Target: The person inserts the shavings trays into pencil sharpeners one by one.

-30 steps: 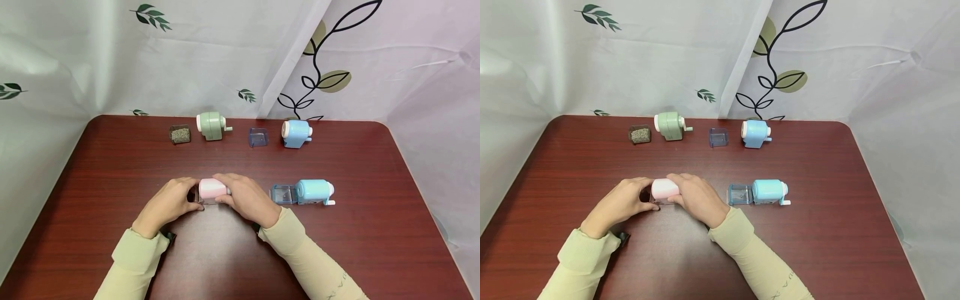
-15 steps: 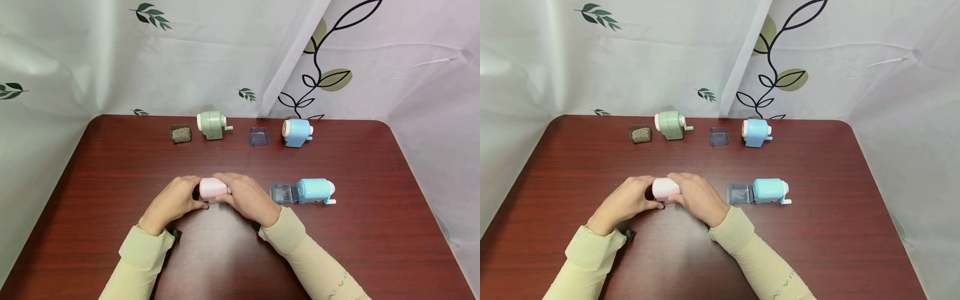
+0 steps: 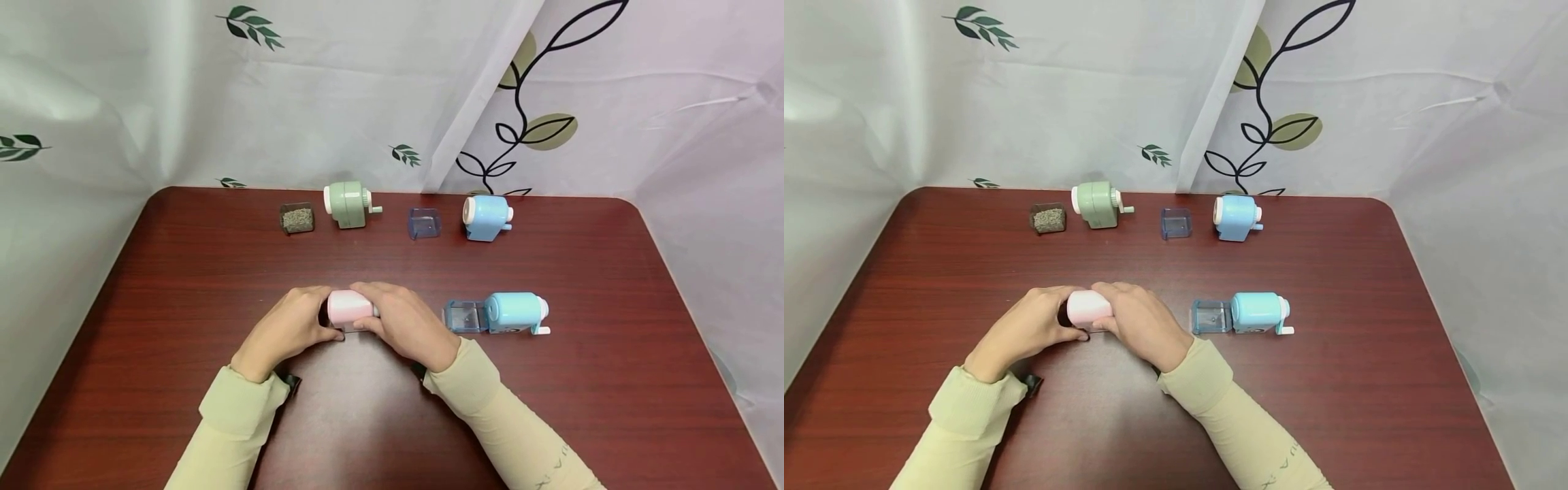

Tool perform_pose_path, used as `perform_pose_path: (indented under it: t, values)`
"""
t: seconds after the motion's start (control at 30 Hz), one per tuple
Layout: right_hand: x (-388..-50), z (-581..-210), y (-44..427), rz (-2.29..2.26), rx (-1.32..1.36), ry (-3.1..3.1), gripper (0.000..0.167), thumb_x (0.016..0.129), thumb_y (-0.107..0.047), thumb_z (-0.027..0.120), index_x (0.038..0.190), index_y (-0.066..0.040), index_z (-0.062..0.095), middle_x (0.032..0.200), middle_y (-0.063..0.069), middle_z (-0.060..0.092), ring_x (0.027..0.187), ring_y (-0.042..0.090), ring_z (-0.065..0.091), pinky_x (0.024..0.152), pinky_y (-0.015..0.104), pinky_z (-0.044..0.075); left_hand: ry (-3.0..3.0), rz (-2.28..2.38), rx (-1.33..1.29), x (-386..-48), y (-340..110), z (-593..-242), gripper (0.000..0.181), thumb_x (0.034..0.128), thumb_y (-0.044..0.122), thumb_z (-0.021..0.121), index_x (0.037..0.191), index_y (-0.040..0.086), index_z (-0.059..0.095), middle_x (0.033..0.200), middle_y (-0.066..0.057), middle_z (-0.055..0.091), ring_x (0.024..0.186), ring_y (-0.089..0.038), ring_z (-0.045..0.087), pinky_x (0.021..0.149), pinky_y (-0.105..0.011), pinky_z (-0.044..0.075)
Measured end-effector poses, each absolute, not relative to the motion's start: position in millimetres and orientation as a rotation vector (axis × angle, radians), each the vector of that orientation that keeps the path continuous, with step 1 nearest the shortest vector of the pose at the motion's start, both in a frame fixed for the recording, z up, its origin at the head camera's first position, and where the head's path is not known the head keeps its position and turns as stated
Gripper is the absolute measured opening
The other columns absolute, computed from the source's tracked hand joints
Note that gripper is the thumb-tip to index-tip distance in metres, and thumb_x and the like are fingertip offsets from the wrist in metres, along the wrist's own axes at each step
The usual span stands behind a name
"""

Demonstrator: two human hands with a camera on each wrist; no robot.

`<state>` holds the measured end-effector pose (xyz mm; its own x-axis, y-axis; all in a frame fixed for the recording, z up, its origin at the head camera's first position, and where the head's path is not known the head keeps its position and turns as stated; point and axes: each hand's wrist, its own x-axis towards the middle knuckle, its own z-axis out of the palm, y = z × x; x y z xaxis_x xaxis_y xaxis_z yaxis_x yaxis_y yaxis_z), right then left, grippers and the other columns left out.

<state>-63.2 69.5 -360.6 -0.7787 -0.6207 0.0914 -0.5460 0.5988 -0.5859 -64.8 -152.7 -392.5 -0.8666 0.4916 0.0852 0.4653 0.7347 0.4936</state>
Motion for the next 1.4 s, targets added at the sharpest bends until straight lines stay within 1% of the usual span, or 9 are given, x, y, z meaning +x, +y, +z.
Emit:
perform_pose_path:
  t: [0.27, 0.47, 0.67, 0.83, 1.03, 1.13, 1.23, 1.3, 1.4]
  values:
    - [-62.7, -359.5, 69.6, -0.93, -0.99, 2.705, 0.046, 0.094, -0.024, 0.073, 0.136, -0.01, 0.061, 0.128, 0.005, 0.066, 0.118, 0.016, 0.062, 0.099, 0.035, 0.049, 2.854, 0.825, 0.78, -66.2, -150.3, -391.6, 0.056, 0.0664, 0.02, 0.096, 0.112, 0.002, 0.068, 0.101, -0.005, 0.072, 0.086, -0.018, 0.068, 0.077, -0.038, 0.055]
    - [-62.8, -359.9, 70.0, -0.934, -0.993, 2.708, 0.047, 0.094, -0.025, 0.073, 0.136, -0.01, 0.061, 0.128, 0.005, 0.066, 0.117, 0.016, 0.062, 0.099, 0.035, 0.049, 2.849, 0.845, 0.773, -66.6, -148.5, -392.1, 0.062, 0.0661, 0.02, 0.096, 0.118, 0.002, 0.067, 0.105, -0.006, 0.072, 0.088, -0.02, 0.069, 0.079, -0.039, 0.055]
    - [-62.7, -360.0, 70.7, -0.943, -0.994, 2.704, 0.047, 0.093, -0.026, 0.073, 0.136, -0.01, 0.061, 0.128, 0.004, 0.066, 0.118, 0.016, 0.062, 0.099, 0.035, 0.049, 2.846, 0.856, 0.789, -66.4, -146.6, -393.4, 0.064, 0.0662, 0.019, 0.096, 0.119, 0.0, 0.066, 0.108, -0.008, 0.072, 0.091, -0.021, 0.069, 0.081, -0.04, 0.055]
    - [-63.4, -361.9, 70.2, -0.953, -0.99, 2.693, 0.047, 0.094, -0.026, 0.073, 0.136, -0.01, 0.061, 0.129, 0.004, 0.066, 0.118, 0.016, 0.061, 0.1, 0.035, 0.049, 2.838, 0.863, 0.781, -66.2, -147.5, -393.5, 0.064, 0.0654, 0.019, 0.096, 0.119, 0.001, 0.066, 0.108, -0.007, 0.072, 0.092, -0.021, 0.068, 0.081, -0.04, 0.055]
    - [-62.8, -362.4, 70.1, -0.955, -0.998, 2.68, 0.051, 0.094, -0.025, 0.073, 0.139, -0.008, 0.059, 0.13, 0.007, 0.065, 0.12, 0.019, 0.06, 0.102, 0.036, 0.047, 2.823, 0.875, 0.745, -63.3, -149.7, -392.4, 0.07, 0.0675, 0.02, 0.095, 0.125, 0.002, 0.061, 0.113, -0.009, 0.07, 0.097, -0.023, 0.067, 0.085, -0.042, 0.054]
    - [-61.9, -361.4, 70.4, -0.926, -0.979, 2.686, 0.057, 0.094, -0.027, 0.072, 0.144, -0.007, 0.053, 0.135, 0.01, 0.062, 0.124, 0.022, 0.058, 0.105, 0.038, 0.045, 2.819, 0.88, 0.74, -62.2, -149.6, -391.7, 0.072, 0.0677, 0.021, 0.095, 0.127, 0.003, 0.059, 0.115, -0.01, 0.069, 0.099, -0.023, 0.067, 0.087, -0.042, 0.053]
    - [-60.8, -358.4, 71.9, -0.916, -0.958, 2.701, 0.067, 0.094, -0.032, 0.073, 0.149, -0.006, 0.047, 0.141, 0.012, 0.057, 0.129, 0.026, 0.054, 0.109, 0.04, 0.042, 2.814, 0.875, 0.73, -61.4, -149.7, -390.1, 0.081, 0.0662, 0.022, 0.096, 0.133, 0.003, 0.055, 0.119, -0.013, 0.067, 0.104, -0.027, 0.066, 0.091, -0.045, 0.052]
    - [-59.8, -354.8, 73.9, -0.929, -0.938, 2.716, 0.072, 0.093, -0.035, 0.073, 0.151, -0.006, 0.043, 0.145, 0.013, 0.054, 0.133, 0.028, 0.051, 0.111, 0.041, 0.04, 2.806, 0.876, 0.706, -61.0, -150.3, -387.9, 0.092, 0.0641, 0.024, 0.097, 0.14, 0.002, 0.05, 0.126, -0.015, 0.064, 0.112, -0.03, 0.063, 0.097, -0.047, 0.049]
    - [-58.2, -347.1, 79.1, -0.936, -0.903, 2.753, 0.073, 0.093, -0.035, 0.074, 0.153, -0.008, 0.042, 0.148, 0.011, 0.051, 0.135, 0.028, 0.048, 0.112, 0.042, 0.038, 2.802, 0.901, 0.671, -59.8, -151.2, -382.1, 0.108, 0.0609, 0.029, 0.099, 0.148, 0.001, 0.042, 0.137, -0.017, 0.056, 0.125, -0.033, 0.055, 0.105, -0.05, 0.043]
